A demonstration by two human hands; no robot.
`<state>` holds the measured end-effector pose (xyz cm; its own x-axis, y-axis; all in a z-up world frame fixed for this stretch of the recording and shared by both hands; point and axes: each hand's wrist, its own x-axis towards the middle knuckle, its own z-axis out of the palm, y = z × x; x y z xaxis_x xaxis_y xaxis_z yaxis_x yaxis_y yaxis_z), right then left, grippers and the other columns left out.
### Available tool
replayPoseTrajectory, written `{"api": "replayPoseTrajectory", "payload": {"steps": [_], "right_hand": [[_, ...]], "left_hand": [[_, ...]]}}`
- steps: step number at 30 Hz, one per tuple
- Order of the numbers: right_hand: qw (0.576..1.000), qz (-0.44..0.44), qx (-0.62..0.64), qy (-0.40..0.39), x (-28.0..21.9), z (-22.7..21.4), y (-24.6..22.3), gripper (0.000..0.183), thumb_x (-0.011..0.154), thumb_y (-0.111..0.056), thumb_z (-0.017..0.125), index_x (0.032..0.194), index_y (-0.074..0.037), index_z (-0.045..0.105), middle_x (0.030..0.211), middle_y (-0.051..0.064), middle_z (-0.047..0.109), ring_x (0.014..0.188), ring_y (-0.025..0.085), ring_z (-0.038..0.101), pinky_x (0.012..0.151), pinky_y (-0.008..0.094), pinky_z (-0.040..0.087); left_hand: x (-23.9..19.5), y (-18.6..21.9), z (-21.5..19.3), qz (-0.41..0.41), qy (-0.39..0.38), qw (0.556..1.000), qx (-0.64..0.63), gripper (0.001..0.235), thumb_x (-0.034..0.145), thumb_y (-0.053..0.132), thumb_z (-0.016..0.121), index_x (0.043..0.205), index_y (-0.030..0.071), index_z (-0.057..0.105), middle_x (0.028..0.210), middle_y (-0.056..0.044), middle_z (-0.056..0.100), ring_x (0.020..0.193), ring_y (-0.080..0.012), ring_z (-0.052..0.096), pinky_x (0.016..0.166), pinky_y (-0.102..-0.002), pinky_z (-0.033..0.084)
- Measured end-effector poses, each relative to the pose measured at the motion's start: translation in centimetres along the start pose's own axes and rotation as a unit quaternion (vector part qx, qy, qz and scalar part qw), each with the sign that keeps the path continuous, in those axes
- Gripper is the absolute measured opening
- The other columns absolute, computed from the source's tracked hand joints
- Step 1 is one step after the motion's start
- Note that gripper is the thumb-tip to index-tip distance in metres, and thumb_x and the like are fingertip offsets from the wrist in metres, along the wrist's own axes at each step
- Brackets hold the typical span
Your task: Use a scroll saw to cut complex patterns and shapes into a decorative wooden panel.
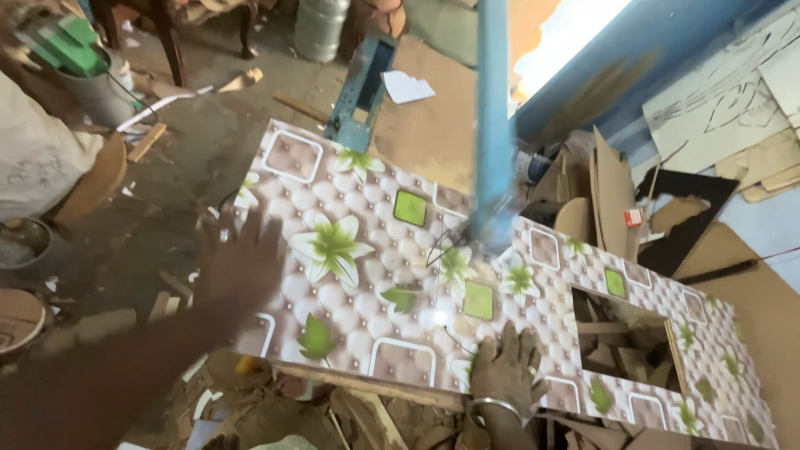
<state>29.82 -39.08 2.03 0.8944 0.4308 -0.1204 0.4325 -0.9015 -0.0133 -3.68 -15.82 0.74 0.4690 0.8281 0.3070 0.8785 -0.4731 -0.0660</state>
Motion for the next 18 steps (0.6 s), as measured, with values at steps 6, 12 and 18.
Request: {"api": "replayPoseTrajectory", "payload": {"steps": [6, 12, 18], "right_hand": [[0.999, -0.033, 0.018, 0.024, 0.1, -0.1, 0.4, 0.067, 0.096, -0.052, 0.042, 0.158, -0.028, 0.033, 0.171, 0.005, 0.018, 0.157, 0.030, 0.016, 0.123, 0.061, 0.011], [0.993, -0.115, -0.004, 0.005, 3.4, 0.1, 2.8, 0.066, 0.094, -0.056, 0.049, 0.151, -0.021, 0.050, 0.162, 0.015, 0.037, 0.144, 0.035, 0.043, 0.122, 0.054, 0.029], [0.952, -0.287, 0.012, 0.104, 8.0, 2.9, 5.9, 0.071, 0.087, -0.056, 0.055, 0.150, -0.025, 0.046, 0.165, 0.013, 0.033, 0.151, 0.036, 0.032, 0.121, 0.054, 0.023]], "left_hand": [[-3.6, 0.7, -2.2, -0.049, -0.139, 0.988, -0.054, 0.070, 0.096, 0.052, 0.039, 0.156, 0.018, 0.035, 0.165, -0.012, 0.030, 0.149, -0.0441, 0.029, 0.109, -0.067, 0.026], [-3.5, 0.5, -2.3, -0.071, -0.140, 0.985, -0.067, 0.071, 0.094, 0.057, 0.041, 0.154, 0.018, 0.035, 0.162, -0.007, 0.032, 0.146, -0.0337, 0.033, 0.114, -0.060, 0.031], [-3.3, 0.1, -2.3, -0.053, -0.122, 0.987, -0.093, 0.068, 0.096, 0.056, 0.044, 0.148, 0.013, 0.044, 0.158, -0.009, 0.039, 0.145, -0.0356, 0.035, 0.110, -0.057, 0.035]]}}
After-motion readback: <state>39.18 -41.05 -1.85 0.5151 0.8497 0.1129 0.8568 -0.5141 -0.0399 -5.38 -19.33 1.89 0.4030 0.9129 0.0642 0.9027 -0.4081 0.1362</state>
